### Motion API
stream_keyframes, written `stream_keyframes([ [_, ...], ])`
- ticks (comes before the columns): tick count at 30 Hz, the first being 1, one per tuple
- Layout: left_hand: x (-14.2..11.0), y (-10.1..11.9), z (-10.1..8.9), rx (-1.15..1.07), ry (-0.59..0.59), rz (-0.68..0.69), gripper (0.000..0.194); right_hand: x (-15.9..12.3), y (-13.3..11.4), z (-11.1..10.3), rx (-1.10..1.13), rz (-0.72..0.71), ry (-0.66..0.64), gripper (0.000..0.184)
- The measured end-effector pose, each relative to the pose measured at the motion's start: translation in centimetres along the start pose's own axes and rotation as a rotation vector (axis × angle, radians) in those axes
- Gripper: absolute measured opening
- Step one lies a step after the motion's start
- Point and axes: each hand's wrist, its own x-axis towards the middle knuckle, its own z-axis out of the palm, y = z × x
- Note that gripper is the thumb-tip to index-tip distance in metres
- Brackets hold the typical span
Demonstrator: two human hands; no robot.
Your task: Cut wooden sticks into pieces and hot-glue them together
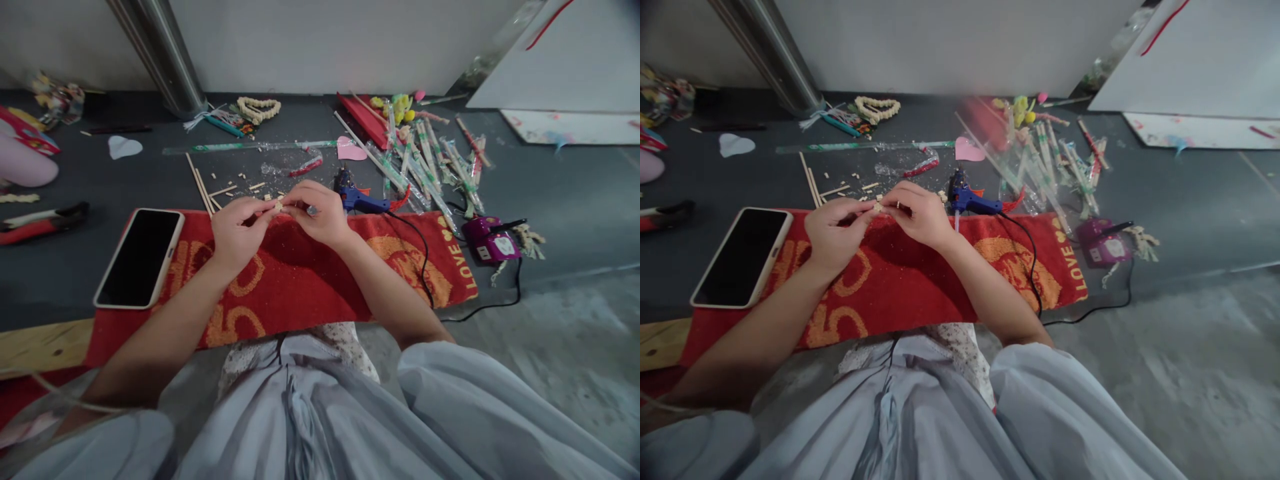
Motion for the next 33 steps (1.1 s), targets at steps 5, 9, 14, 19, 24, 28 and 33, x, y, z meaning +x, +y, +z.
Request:
stream_keyframes([
  [5, -0.1, -0.1, 0.0, 0.016, -0.010, 0.007, 0.012, 0.0, -0.2, 0.1, 0.021, -0.050, 0.038, 0.015],
  [9, -0.1, -0.2, -0.1, 0.006, -0.036, -0.010, 0.011, -0.1, -0.1, 0.1, 0.007, -0.024, 0.007, 0.017],
  [14, -0.2, -0.4, 0.2, 0.015, -0.077, -0.085, 0.011, 0.3, 0.2, -0.6, -0.039, 0.082, -0.142, 0.016],
  [19, -0.3, -0.3, 0.7, 0.041, -0.230, -0.169, 0.012, 0.9, -0.1, -2.0, -0.151, 0.191, -0.377, 0.013],
  [24, -0.3, -0.1, 0.6, 0.075, -0.344, -0.176, 0.016, 1.2, -0.7, -2.3, -0.212, 0.247, -0.504, 0.014],
  [28, -0.1, 0.0, 0.4, 0.132, -0.413, -0.183, 0.019, 1.2, -0.6, -2.3, -0.311, 0.252, -0.572, 0.018],
  [33, 0.1, -0.1, 0.2, 0.246, -0.438, -0.198, 0.018, 1.1, -0.5, -2.7, -0.481, 0.291, -0.531, 0.023],
])
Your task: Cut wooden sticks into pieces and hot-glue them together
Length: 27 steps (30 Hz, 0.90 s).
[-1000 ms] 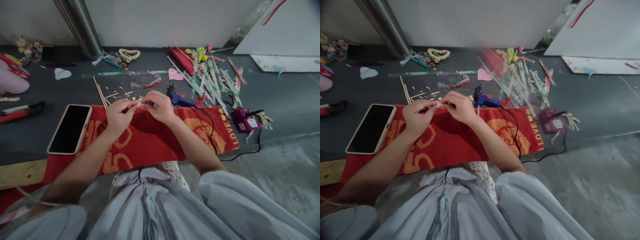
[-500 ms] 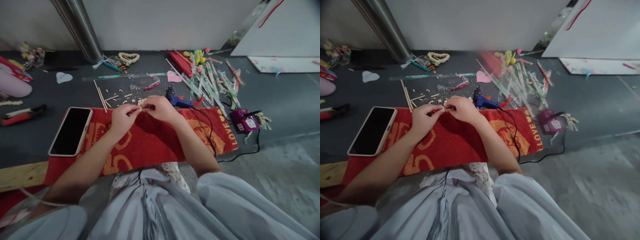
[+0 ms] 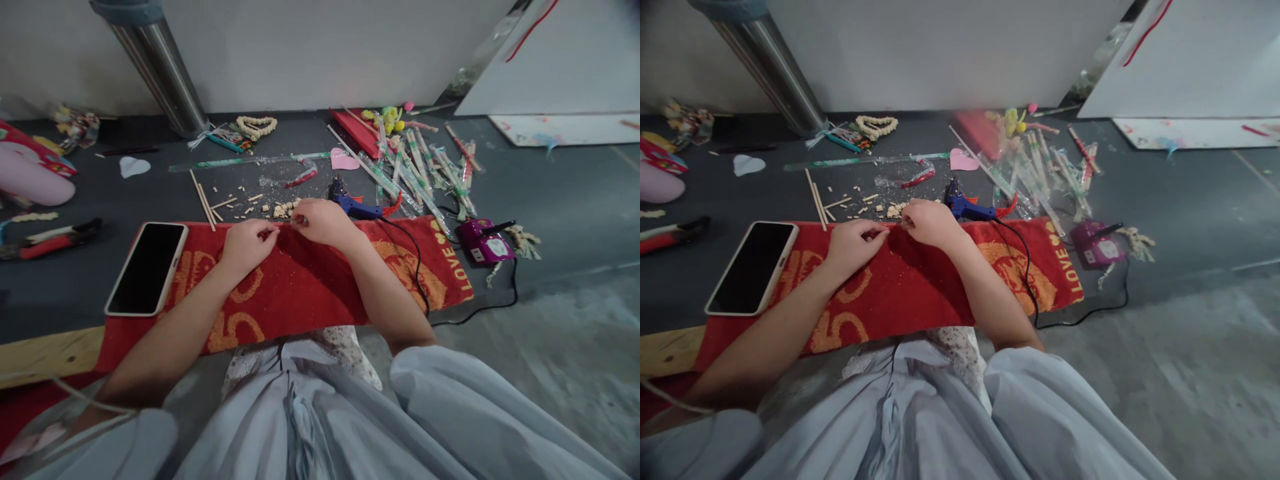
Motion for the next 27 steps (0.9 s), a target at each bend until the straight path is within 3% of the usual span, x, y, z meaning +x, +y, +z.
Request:
stream_keyframes([
  [4, 0.0, 0.0, -0.2, 0.033, -0.001, -0.018, 0.016, 0.0, -0.2, 0.1, -0.072, 0.103, 0.024, 0.028],
  [11, 0.1, -0.1, -0.1, 0.040, -0.004, -0.026, 0.018, 0.2, -0.2, 0.7, -0.101, 0.113, 0.008, 0.027],
  [22, 0.1, -0.2, -0.1, 0.079, -0.015, -0.037, 0.019, 0.0, 1.6, -1.0, -0.067, 0.314, 0.249, 0.024],
  [27, -0.1, 0.1, -0.1, 0.084, -0.051, -0.022, 0.016, -0.1, 1.1, -1.2, -0.110, 0.350, 0.250, 0.032],
])
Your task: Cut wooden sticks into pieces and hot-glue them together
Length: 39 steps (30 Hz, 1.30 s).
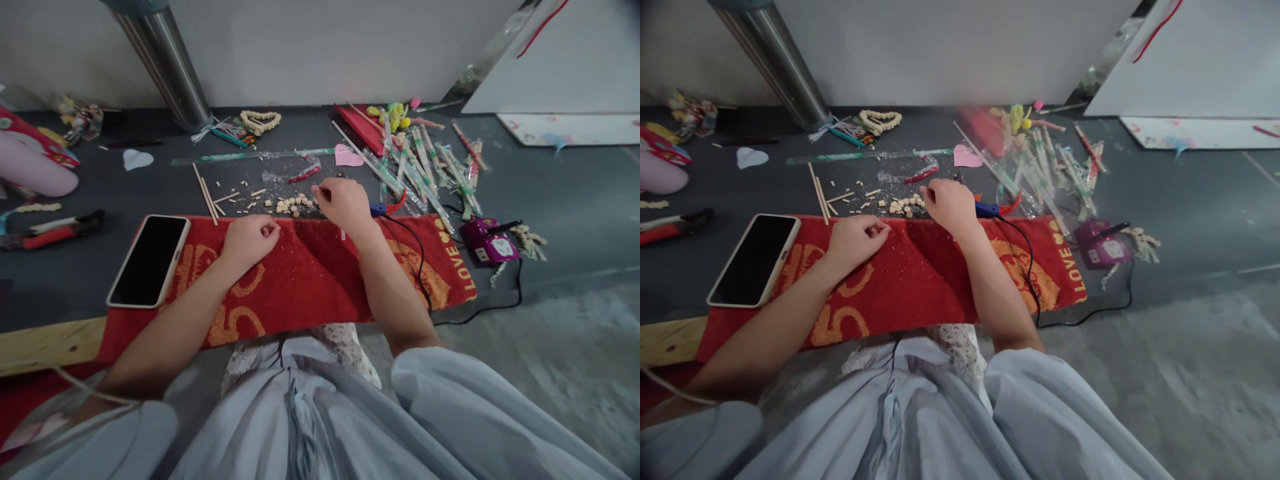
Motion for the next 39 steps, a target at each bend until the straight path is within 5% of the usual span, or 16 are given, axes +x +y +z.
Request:
stream_keyframes([
  [5, 0.6, -0.8, -0.3, 0.057, 0.022, 0.022, 0.018, 0.0, -0.2, 0.1, -0.022, 0.000, -0.059, 0.031],
  [14, 2.6, -5.0, -1.0, 0.133, 0.344, -0.164, 0.011, 0.1, 0.1, 0.8, -0.012, -0.039, -0.058, 0.030],
  [25, 2.3, -6.2, -0.7, 0.253, 0.360, -0.128, 0.015, 0.2, 0.3, 1.2, -0.023, -0.048, -0.071, 0.031],
  [30, 2.1, -5.5, -0.8, 0.250, 0.275, -0.118, 0.016, 0.2, 0.2, 1.2, -0.033, -0.049, -0.083, 0.031],
  [35, 1.8, -3.2, -2.3, 0.349, 0.029, -0.184, 0.030, 0.2, 0.2, 1.2, -0.050, -0.048, -0.081, 0.031],
  [39, 1.7, -2.1, -3.1, 0.389, -0.060, -0.228, 0.035, 0.2, 0.1, 1.1, -0.047, -0.049, -0.079, 0.031],
])
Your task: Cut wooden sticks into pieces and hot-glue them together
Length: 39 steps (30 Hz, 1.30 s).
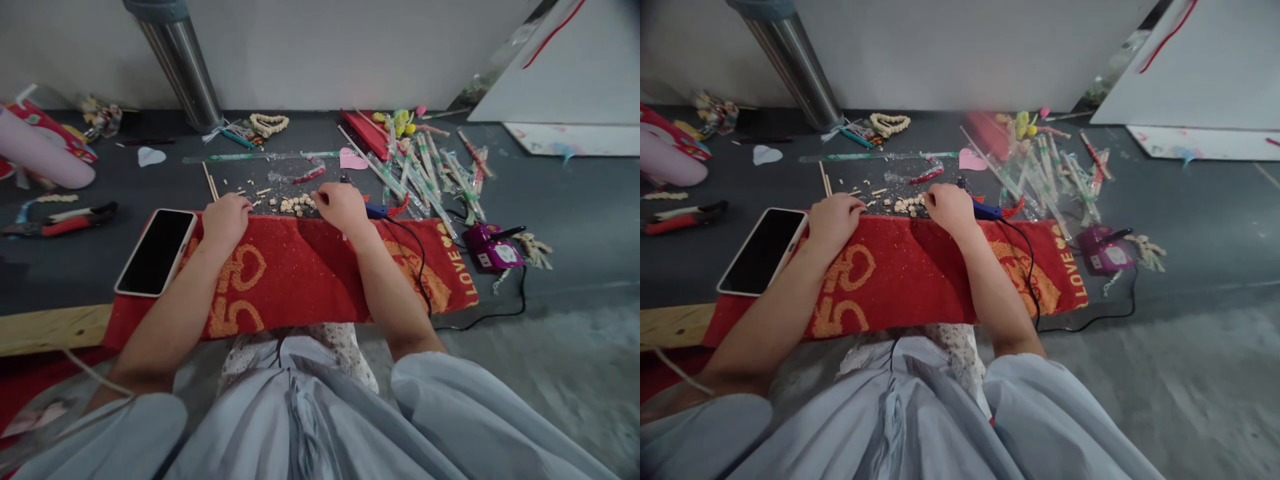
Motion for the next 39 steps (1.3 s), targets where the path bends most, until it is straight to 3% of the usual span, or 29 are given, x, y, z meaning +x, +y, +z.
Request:
stream_keyframes([
  [16, 0.0, 0.4, -0.2, 0.003, -0.064, -0.021, 0.033, 0.1, 0.0, 0.0, 0.008, -0.013, -0.038, 0.030],
  [23, 0.1, 0.3, 0.5, -0.116, 0.063, -0.027, 0.030, -0.4, -1.3, 0.0, 0.065, -0.087, -0.044, 0.024],
  [26, -0.2, 0.8, 0.9, -0.330, 0.171, 0.041, 0.021, -1.0, -2.5, 0.3, 0.142, -0.196, -0.006, 0.021],
  [29, -0.8, 1.8, 1.0, -0.706, 0.174, 0.039, 0.013, -1.5, -3.4, 0.6, 0.199, -0.304, 0.077, 0.030],
  [31, -1.1, 2.5, 1.0, -1.009, 0.091, -0.021, 0.010, -1.7, -3.7, 0.7, 0.216, -0.349, 0.104, 0.031],
  [34, -1.5, 3.1, 0.8, -1.387, -0.137, -0.146, 0.011, -1.6, -3.8, 0.8, 0.213, -0.369, 0.098, 0.026],
  [39, -1.8, 3.5, 0.4, -1.653, -0.354, -0.234, 0.023, -1.4, -3.6, 1.1, 0.191, -0.377, 0.086, 0.024],
])
